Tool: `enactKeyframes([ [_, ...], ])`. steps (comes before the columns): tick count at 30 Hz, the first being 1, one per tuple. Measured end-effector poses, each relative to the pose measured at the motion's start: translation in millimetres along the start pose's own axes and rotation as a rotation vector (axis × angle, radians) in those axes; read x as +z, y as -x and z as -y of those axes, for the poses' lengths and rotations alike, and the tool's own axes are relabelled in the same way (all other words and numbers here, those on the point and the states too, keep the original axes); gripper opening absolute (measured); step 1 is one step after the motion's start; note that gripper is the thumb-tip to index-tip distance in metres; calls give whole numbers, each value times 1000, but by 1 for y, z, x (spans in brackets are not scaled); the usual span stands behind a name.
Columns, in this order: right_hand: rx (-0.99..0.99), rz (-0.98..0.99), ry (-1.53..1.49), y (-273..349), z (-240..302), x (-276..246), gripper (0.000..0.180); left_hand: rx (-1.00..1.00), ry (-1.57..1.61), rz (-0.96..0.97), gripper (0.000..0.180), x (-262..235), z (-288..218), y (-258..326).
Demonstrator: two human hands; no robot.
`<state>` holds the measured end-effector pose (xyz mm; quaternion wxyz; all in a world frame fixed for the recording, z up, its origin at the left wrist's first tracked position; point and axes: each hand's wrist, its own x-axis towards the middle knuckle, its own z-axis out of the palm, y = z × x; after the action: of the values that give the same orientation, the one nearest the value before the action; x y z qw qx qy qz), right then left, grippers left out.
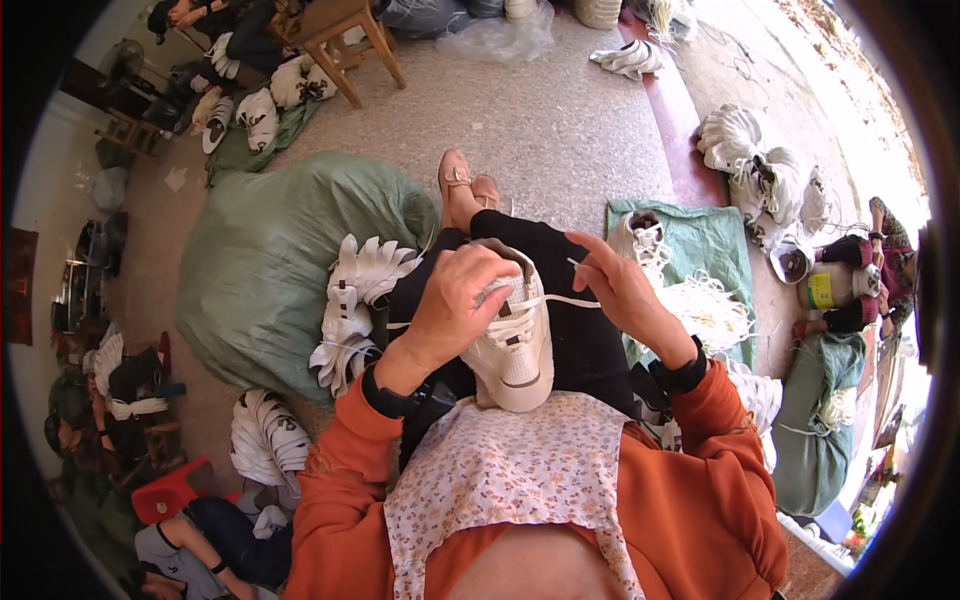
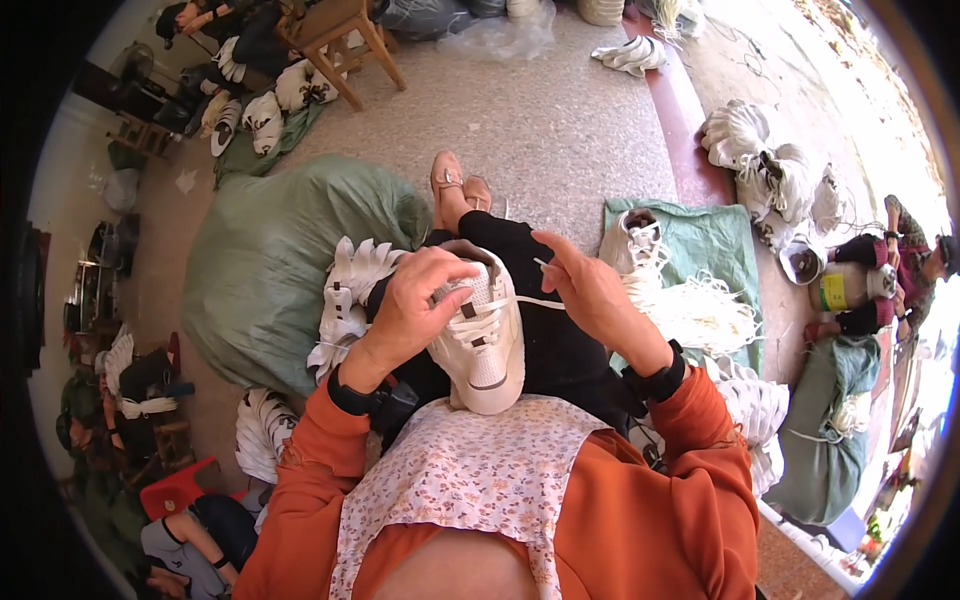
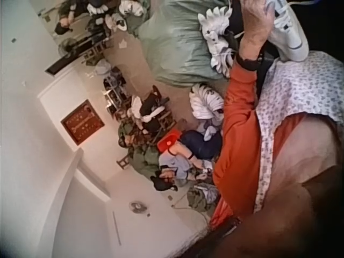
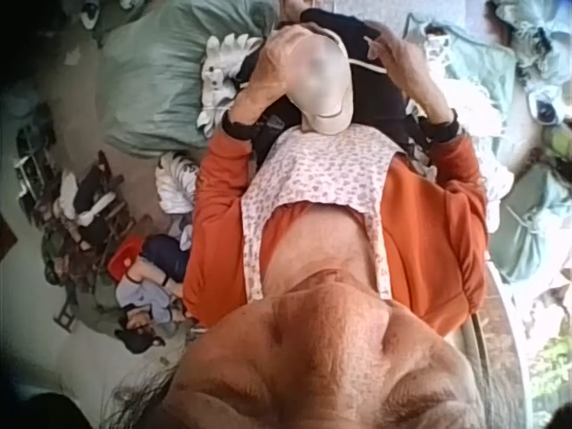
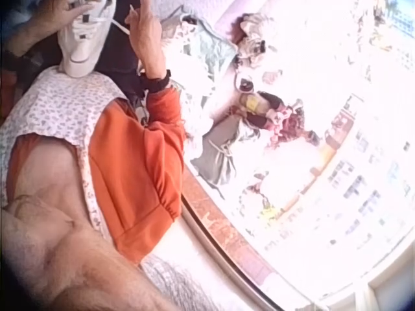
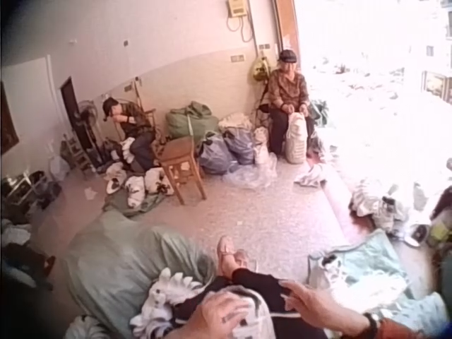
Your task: Lacing white sneakers in a shoe manufacturing workshop.
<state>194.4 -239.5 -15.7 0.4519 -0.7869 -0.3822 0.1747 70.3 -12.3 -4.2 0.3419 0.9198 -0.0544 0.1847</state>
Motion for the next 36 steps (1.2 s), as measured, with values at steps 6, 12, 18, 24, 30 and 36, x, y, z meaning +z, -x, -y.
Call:
enactKeyframes([
  [6,216,204,-326,4,-12,18,14,-336,290,210,8,20,1,-3],
  [12,88,148,-256,2,-21,28,14,-381,295,249,10,21,-5,-6],
  [18,7,-64,-38,8,-11,45,9,-355,280,231,12,22,-4,-3],
  [24,-60,-262,25,13,-14,66,10,-349,257,216,13,22,-8,-2],
  [30,316,-108,-418,16,-14,68,17,-343,242,200,13,27,-4,1],
  [36,363,242,-715,5,-24,37,18,-320,224,176,13,30,-4,2],
])
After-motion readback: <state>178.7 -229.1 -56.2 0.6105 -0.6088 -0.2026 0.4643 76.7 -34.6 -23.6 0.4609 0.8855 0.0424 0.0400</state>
